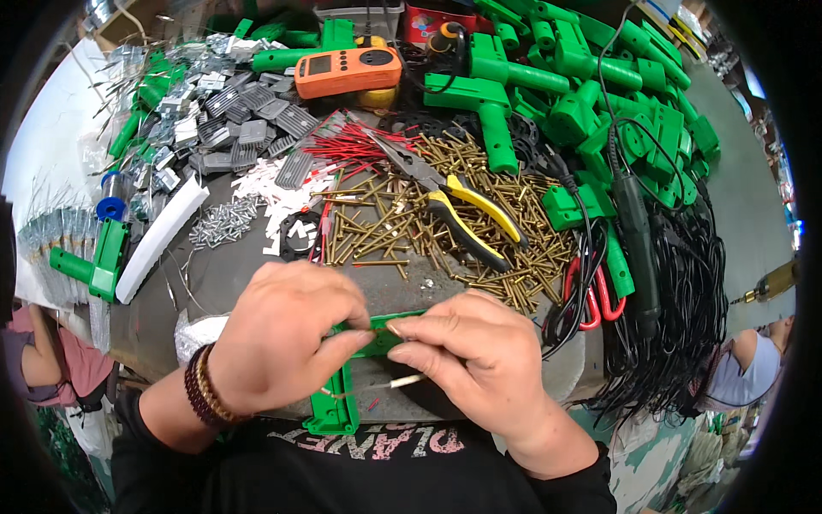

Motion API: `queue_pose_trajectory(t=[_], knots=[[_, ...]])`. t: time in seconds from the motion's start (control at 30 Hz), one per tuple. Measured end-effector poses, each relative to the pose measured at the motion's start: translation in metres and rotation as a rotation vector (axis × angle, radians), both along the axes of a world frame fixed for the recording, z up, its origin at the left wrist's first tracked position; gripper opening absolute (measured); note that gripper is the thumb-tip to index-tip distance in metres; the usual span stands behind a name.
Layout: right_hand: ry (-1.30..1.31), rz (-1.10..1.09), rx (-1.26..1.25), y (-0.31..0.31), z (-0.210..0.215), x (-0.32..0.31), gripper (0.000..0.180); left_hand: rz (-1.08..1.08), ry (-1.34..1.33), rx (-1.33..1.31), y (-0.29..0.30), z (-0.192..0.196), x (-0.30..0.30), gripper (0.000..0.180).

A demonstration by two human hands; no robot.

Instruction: Assembling the internal components, wiring, and housing of a green handheld tool, including soldering.

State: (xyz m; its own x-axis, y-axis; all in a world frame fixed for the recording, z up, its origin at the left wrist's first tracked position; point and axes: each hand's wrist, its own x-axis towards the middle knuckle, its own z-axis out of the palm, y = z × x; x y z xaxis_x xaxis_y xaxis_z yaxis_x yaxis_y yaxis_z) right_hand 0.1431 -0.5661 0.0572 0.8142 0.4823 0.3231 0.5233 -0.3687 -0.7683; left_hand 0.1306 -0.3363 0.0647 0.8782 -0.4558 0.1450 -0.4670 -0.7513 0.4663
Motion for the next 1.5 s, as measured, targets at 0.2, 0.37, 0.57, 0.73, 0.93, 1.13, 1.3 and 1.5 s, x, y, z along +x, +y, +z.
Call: queue_pose_trajectory(t=[0.2, 0.37, 0.57, 0.73, 0.93, 1.13, 1.3, 1.5], knots=[[0.083, -0.075, 0.063, 0.009, -0.007, -0.005, 0.014, 0.082, 0.065, -0.299, -0.003, -0.012, 0.0, 0.021], [0.169, -0.134, 0.026, 0.017, -0.008, -0.01, 0.009, 0.063, 0.061, -0.522, -0.001, -0.019, -0.003, 0.014], [0.22, -0.124, 0.063, 0.027, -0.006, -0.011, 0.008, 0.063, -0.068, -0.487, 0.0, -0.02, -0.004, 0.01], [0.187, -0.122, 0.088, 0.029, -0.01, -0.01, 0.009, 0.066, -0.163, -0.481, -0.002, -0.025, -0.005, 0.009], [-0.508, -0.085, -0.159, 0.016, -0.005, 0.004, 0.016, 0.036, -0.249, -0.438, -0.004, -0.028, -0.006, 0.01], [-0.608, 0.286, -0.443, 0.01, 0.02, 0.031, 0.011, 0.0, -0.308, -0.387, -0.003, -0.034, -0.009, 0.014], [0.39, 0.246, -0.271, 0.01, 0.032, 0.025, 0.012, 0.004, -0.388, -0.366, -0.009, -0.034, -0.014, 0.016], [-0.288, 0.286, -0.361, 0.003, 0.012, 0.029, 0.017, -0.016, -0.252, -0.469, -0.004, -0.035, -0.008, 0.017]])
